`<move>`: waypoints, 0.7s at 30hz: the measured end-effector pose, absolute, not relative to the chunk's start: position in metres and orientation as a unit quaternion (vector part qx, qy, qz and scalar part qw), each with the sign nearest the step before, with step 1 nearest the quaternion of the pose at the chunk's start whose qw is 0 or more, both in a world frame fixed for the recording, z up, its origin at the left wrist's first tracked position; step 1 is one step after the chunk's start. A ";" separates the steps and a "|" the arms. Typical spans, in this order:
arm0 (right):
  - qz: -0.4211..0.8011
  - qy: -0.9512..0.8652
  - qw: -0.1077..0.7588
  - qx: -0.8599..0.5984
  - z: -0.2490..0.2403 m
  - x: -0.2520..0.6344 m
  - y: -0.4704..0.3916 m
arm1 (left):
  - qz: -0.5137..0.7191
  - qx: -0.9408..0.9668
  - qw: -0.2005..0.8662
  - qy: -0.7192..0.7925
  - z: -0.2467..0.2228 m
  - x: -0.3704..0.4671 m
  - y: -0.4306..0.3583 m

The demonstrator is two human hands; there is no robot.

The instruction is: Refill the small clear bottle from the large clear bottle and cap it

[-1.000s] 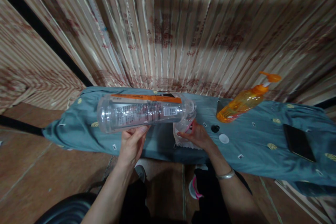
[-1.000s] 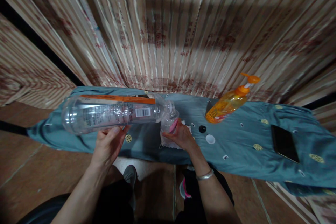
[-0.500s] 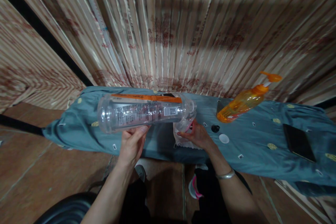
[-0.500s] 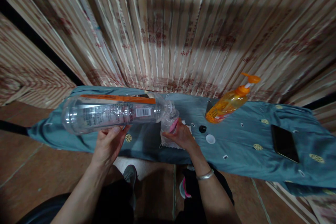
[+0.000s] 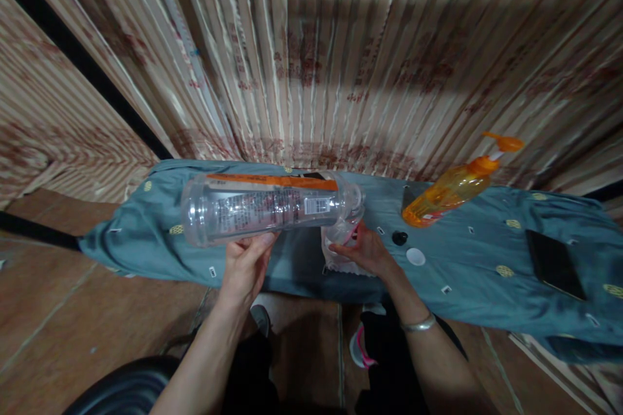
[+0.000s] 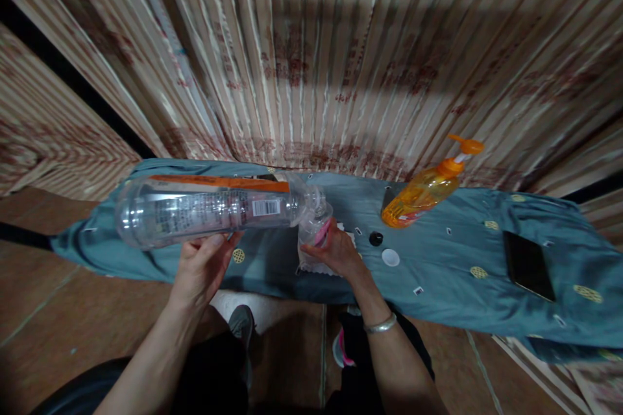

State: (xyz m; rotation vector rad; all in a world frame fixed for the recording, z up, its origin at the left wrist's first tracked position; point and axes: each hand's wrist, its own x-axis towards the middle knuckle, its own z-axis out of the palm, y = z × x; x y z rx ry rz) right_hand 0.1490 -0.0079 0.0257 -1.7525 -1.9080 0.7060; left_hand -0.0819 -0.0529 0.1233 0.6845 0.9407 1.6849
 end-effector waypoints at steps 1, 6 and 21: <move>0.262 -0.691 0.228 -0.634 0.026 0.149 -0.008 | 0.703 0.286 0.519 0.392 0.123 -0.082 -0.053; 0.260 -0.688 0.221 -0.640 0.026 0.148 -0.008 | 0.705 0.291 0.516 0.390 0.122 -0.082 -0.053; 0.270 -0.687 0.218 -0.639 0.026 0.148 -0.007 | 0.709 0.280 0.518 0.387 0.123 -0.081 -0.052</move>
